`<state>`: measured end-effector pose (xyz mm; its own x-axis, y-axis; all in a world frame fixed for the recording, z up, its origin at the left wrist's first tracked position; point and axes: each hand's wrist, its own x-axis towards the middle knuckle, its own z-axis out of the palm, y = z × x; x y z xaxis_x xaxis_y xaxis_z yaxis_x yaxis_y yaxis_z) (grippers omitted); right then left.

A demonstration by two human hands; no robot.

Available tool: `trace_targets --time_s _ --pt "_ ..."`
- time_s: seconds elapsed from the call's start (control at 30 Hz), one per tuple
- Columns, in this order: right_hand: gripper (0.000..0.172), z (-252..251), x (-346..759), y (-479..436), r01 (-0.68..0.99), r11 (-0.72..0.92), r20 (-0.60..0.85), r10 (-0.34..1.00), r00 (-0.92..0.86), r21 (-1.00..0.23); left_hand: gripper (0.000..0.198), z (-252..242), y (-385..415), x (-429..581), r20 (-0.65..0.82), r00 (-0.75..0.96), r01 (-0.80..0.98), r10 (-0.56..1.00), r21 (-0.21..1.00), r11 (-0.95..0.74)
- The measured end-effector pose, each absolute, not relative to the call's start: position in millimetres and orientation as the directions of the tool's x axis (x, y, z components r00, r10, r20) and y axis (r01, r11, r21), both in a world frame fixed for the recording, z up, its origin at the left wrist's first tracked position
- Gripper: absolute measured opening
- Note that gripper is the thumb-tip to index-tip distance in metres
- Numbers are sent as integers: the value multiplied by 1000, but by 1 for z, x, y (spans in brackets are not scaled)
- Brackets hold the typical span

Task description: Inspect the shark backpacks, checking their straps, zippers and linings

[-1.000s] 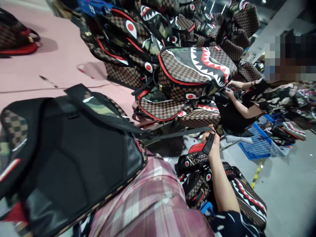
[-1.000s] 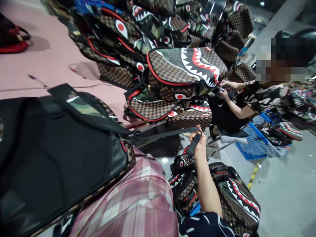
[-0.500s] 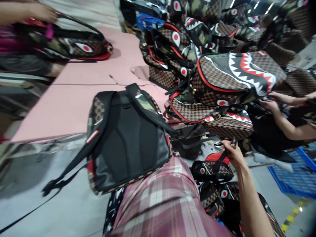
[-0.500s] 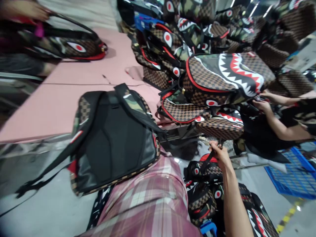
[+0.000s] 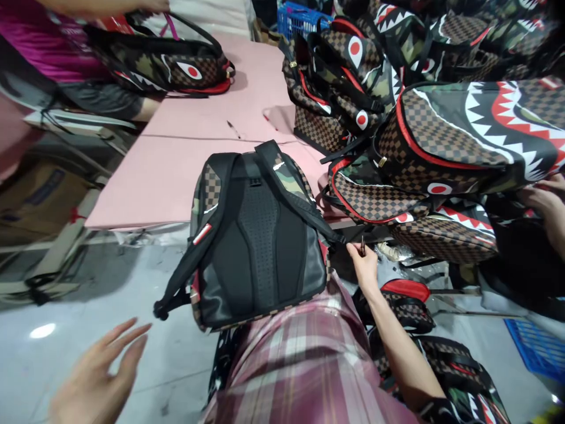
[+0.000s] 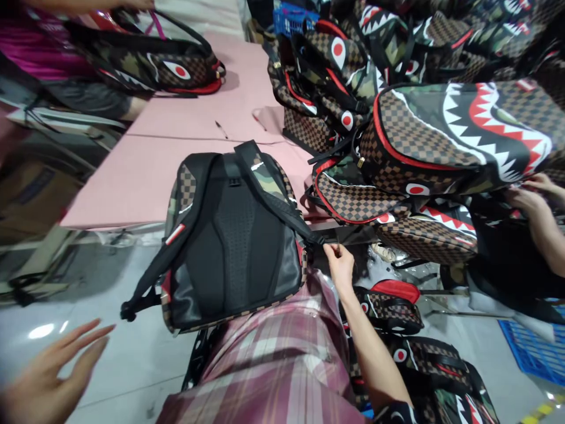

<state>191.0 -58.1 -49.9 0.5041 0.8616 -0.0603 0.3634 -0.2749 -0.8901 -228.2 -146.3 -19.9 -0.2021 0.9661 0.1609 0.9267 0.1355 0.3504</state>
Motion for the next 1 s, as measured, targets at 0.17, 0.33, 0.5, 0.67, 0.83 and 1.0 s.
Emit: trace_targets --time_s 0.17,0.33,0.5,0.67,0.83,1.0 --pt "40 -52 199 -47 410 -209 -24 910 413 -888 22 -19 -104 -170 164 -243 793 956 602 98" --pt "35 -47 191 -27 -155 -123 -184 852 490 -980 23 -11 -70 -106 130 107 600 986 782 -169" --pt "39 -40 195 -20 -507 -53 -254 906 337 -861 25 -26 -64 -80 120 244 598 962 763 -246" --pt "49 -42 194 -16 -629 -109 -321 918 233 -769 21 -49 -89 -101 259 372 704 891 547 -453" --pt "36 -43 194 -13 -658 -236 -369 927 70 -715 31 -62 -112 -127 272 497 777 824 282 -562" --pt "41 -48 206 -6 -509 -314 -416 904 96 -801 41 -55 -110 -134 191 533 805 825 185 -563"
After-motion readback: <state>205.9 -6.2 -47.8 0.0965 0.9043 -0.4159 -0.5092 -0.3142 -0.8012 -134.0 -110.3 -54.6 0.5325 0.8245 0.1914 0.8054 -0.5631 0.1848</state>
